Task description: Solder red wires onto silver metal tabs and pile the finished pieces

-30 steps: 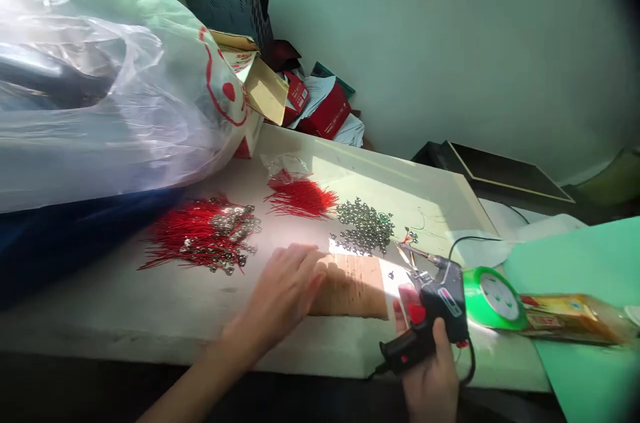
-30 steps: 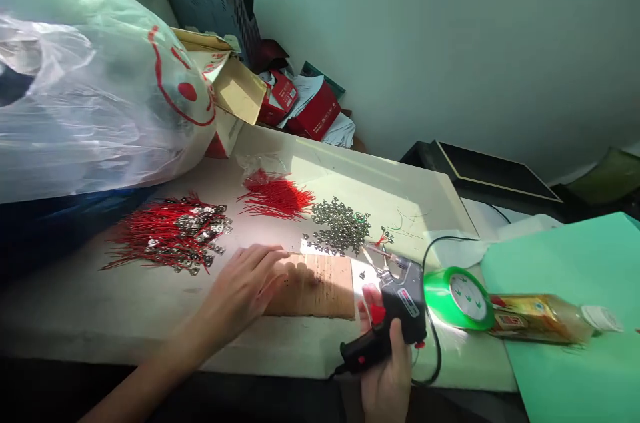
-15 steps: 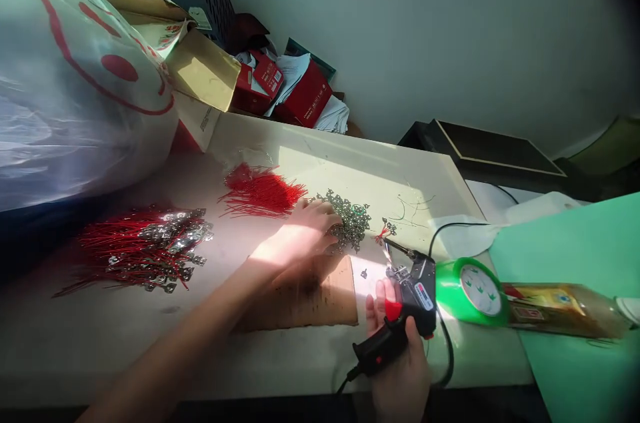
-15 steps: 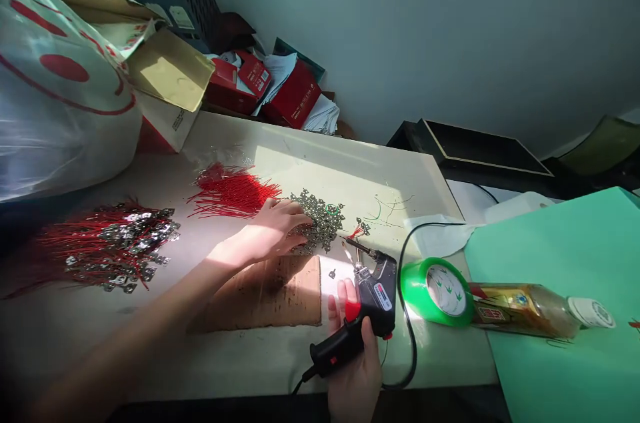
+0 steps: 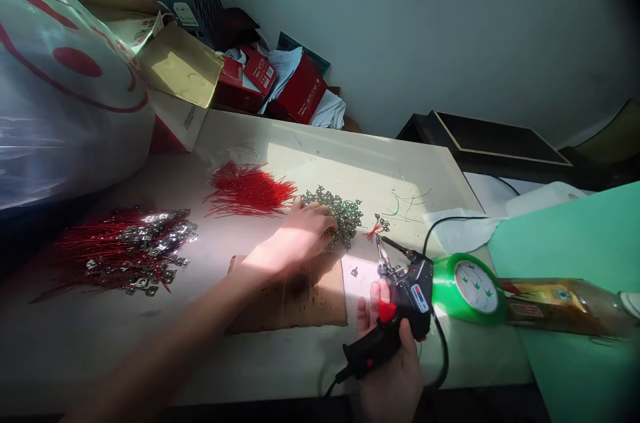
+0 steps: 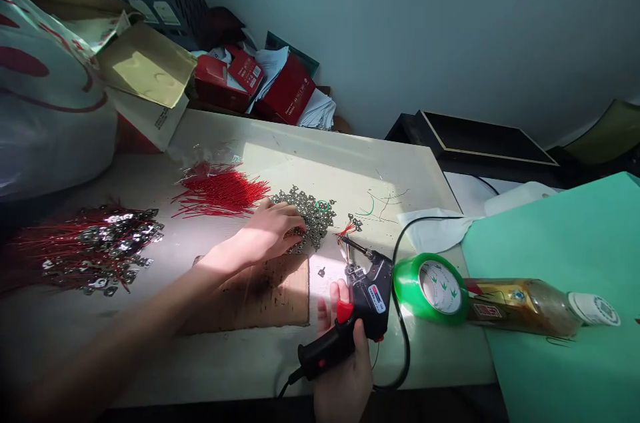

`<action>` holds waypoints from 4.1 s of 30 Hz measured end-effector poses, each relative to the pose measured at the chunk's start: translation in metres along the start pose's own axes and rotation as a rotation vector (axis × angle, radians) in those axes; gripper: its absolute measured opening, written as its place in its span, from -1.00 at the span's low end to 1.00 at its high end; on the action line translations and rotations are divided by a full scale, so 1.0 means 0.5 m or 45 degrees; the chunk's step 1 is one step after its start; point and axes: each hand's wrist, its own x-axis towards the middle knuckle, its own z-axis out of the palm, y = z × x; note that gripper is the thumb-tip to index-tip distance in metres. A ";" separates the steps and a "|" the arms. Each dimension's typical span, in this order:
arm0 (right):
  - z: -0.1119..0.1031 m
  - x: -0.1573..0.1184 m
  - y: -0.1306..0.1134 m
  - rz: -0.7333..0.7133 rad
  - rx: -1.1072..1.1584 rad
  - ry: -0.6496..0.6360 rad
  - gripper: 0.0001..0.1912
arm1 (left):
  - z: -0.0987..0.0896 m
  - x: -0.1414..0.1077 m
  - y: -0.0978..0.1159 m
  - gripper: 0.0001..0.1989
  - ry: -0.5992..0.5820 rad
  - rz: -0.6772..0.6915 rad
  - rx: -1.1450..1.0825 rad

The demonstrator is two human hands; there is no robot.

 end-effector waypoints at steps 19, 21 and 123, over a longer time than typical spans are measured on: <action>0.020 -0.017 -0.005 -0.106 -0.025 -0.142 -0.60 | -0.065 -0.235 0.059 -0.76 0.238 -0.131 -0.034; 0.022 -0.021 -0.005 -0.134 -0.057 -0.173 -0.62 | -0.035 -0.257 0.074 -0.79 0.270 -0.098 0.106; -0.103 0.089 -0.009 0.239 -0.361 -0.261 -0.44 | -0.152 -0.179 -0.153 -0.85 0.264 -0.388 0.449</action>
